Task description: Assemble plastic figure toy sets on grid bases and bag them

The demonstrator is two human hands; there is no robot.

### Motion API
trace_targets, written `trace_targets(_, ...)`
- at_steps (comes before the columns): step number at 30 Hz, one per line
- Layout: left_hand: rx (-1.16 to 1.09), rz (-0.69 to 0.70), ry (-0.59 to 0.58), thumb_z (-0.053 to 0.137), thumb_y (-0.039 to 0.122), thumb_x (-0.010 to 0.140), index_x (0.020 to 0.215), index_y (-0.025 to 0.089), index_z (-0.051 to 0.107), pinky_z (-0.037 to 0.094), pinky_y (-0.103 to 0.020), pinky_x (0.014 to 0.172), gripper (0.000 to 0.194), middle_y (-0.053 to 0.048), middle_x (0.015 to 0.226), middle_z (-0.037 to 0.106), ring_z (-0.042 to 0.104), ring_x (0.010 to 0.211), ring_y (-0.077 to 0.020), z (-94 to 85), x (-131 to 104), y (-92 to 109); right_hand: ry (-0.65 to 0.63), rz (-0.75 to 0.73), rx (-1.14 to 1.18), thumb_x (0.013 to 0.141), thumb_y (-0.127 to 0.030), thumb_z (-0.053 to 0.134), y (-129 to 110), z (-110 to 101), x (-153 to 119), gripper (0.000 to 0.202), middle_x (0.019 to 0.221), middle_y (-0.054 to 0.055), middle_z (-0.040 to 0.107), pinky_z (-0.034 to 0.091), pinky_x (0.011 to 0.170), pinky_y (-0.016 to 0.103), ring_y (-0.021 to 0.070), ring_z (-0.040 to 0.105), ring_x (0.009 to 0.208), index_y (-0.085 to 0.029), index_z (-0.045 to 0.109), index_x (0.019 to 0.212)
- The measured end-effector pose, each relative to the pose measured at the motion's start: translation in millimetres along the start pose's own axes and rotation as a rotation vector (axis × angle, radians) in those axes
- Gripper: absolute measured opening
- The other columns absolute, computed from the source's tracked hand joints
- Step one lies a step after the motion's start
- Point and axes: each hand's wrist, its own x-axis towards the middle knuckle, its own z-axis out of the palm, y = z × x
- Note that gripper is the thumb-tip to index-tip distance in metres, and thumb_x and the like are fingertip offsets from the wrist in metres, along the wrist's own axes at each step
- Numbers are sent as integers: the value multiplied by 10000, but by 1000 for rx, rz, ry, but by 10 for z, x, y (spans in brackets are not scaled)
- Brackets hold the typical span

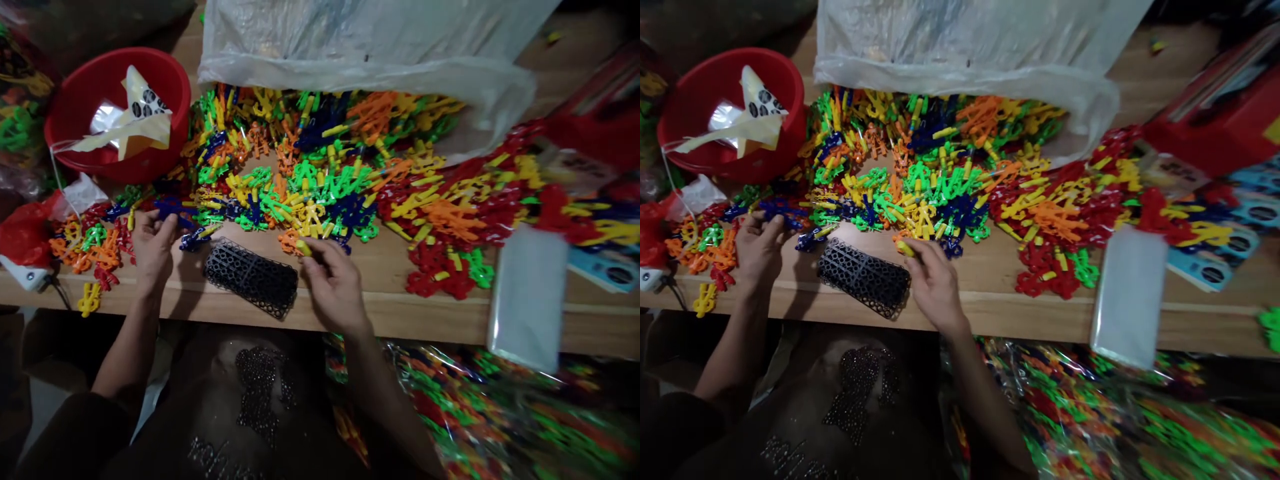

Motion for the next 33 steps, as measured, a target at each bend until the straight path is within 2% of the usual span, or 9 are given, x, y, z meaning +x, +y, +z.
trace_targets(2,-159,-143,-152,1011,431,605,1044,246,576,607,-253,693,645,37,876,672,690,760,-129,357,-197,120,-52,-53,36,1055,-241,581,-133,115,61,303,1228,56,756,618,1005,438,221,727,1133,-304,712,1320)
trace_targets(5,-260,-261,-352,988,302,630,1164,279,612,622,-260,756,654,8,1043,741,719,852,-135,786,-505,279,-100,-100,74,1060,-211,552,-274,234,126,346,1265,49,755,617,1052,454,224,718,1190,-320,687,1359)
trace_targets(9,-326,-344,-477,963,243,640,1067,258,666,617,-266,792,521,24,988,750,708,830,-126,1045,-719,401,-108,-104,78,1068,-202,512,-311,222,146,403,1316,48,742,613,1093,467,231,705,1243,-343,667,1413)
trace_targets(13,-378,-468,-479,999,358,651,972,231,695,622,-277,774,460,24,932,762,713,817,-126,1091,-749,451,-68,-77,76,1071,-209,509,-258,123,126,388,1287,60,749,628,1072,457,240,716,1221,-327,704,1385)
trace_targets(17,-368,-487,-480,1017,452,645,910,207,720,627,-282,735,467,7,908,774,716,780,-130,1107,-793,442,-28,-69,103,1068,-229,546,-214,106,131,341,1281,59,751,621,1079,437,225,720,1212,-310,725,1346)
trace_targets(21,-324,-493,-592,993,441,693,948,204,741,650,-336,783,430,-36,971,802,739,812,-162,1119,-840,394,0,-81,141,1056,-245,570,-193,110,163,268,1152,53,764,647,992,411,208,737,1116,-292,767,1231)
trace_targets(27,-337,-649,-736,964,500,712,885,191,739,623,-337,704,420,-24,792,744,669,660,-139,1130,-920,344,-1,-31,244,994,-284,700,-126,-12,152,88,1000,16,786,670,864,395,189,760,943,-279,783,1021)
trace_targets(29,-330,-610,-747,960,540,706,862,192,734,606,-342,699,444,-33,796,744,656,651,-138,1134,-968,343,58,-21,257,956,-303,758,-102,-39,124,39,923,4,780,668,805,360,182,763,882,-265,763,947)
trace_targets(33,-176,-291,-583,929,601,743,831,207,715,554,-318,713,457,-26,795,733,644,699,-137,1126,-1056,360,121,-60,182,916,-255,812,-75,-42,48,91,930,14,798,654,797,335,184,778,868,-245,736,867)
